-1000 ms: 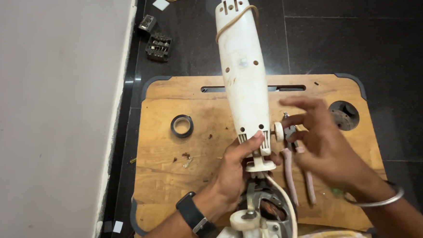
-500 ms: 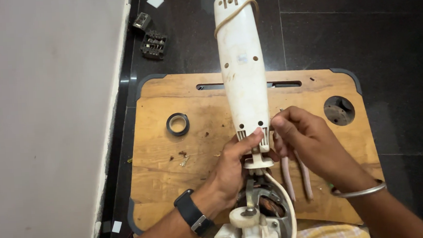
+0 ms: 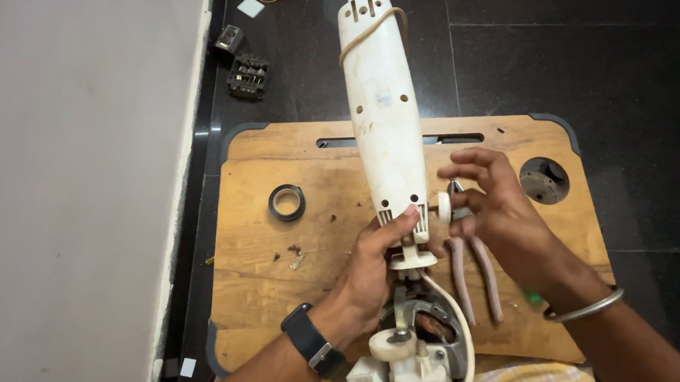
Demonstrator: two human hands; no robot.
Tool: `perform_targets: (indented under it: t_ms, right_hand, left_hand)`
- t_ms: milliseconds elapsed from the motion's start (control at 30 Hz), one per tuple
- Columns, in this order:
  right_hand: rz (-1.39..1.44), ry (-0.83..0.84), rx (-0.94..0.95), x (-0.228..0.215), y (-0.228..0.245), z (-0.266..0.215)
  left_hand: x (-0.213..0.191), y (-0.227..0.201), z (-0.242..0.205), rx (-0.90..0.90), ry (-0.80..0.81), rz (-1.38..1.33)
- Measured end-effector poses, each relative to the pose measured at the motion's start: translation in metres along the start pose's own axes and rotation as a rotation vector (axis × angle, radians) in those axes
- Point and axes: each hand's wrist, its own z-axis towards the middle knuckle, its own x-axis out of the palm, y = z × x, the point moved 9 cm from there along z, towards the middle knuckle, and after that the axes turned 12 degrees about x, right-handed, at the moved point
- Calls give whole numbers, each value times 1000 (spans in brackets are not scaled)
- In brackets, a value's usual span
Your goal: Disassembling and inspecting the motor and housing of an electric hand mixer using tools.
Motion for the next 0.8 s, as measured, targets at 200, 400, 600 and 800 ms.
perform_targets:
  t_ms: [200,400,600,800]
  right_hand:
    - [51,-43,56,1,5,-2]
    - [-133,-394,-430,-57,15,-17]
    - [-665,-520,289,-76,-61,32]
    - [-883,-505,168,-77,-92,46]
  left_hand:
    - [7,-2,-2,-44,7,-79]
    - [-9,0,4,-44,-43,38]
    - [18,-6,0,-36,289,-492]
    - [30,-26,-25,97,500,-501]
